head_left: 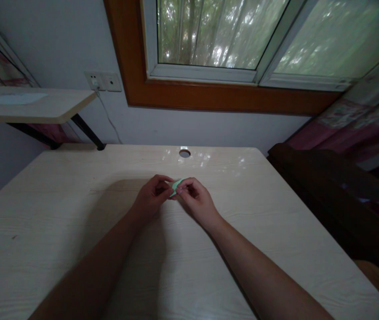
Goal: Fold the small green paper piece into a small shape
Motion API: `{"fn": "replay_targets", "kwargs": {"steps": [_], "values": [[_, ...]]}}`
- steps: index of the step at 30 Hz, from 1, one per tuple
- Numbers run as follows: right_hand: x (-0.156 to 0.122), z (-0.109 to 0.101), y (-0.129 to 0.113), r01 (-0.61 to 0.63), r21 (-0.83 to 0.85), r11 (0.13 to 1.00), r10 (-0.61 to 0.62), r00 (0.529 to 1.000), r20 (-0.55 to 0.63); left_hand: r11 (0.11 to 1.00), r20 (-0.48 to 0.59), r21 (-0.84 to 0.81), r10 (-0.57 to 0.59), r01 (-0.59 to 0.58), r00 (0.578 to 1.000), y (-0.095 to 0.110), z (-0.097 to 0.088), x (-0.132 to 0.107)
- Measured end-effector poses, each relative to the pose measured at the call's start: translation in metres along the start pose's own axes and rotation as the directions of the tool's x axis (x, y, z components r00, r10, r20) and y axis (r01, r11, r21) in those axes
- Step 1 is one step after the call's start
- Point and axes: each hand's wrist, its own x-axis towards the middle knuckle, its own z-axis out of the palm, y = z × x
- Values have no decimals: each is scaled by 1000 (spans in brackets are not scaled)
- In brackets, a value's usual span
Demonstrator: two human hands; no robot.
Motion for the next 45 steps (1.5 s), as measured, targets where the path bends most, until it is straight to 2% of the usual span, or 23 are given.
{"fn": "replay_targets", "kwargs": {"steps": [7, 23, 29, 36, 45], "values": [[-1, 1, 2, -23, 42, 999, 23, 1000, -8, 999, 12, 37, -2, 1, 1000, 1, 0, 0], [-1, 3, -8, -24, -56, 998, 21, 998, -59, 991, 43, 129, 9, -14, 999, -5, -4, 0], [-1, 3, -6, -14, -44, 999, 11, 998, -65, 988, 29, 152, 9, -14, 1000, -7, -4, 0], [-1, 1, 0, -33, -34, 999, 31, 997, -74, 996, 33, 92, -9, 6, 999, -5, -3, 0], [-3, -3, 0, 44, -184, 982, -45, 999, 0, 988, 57, 150, 31, -39, 998, -4, -4, 0]]}}
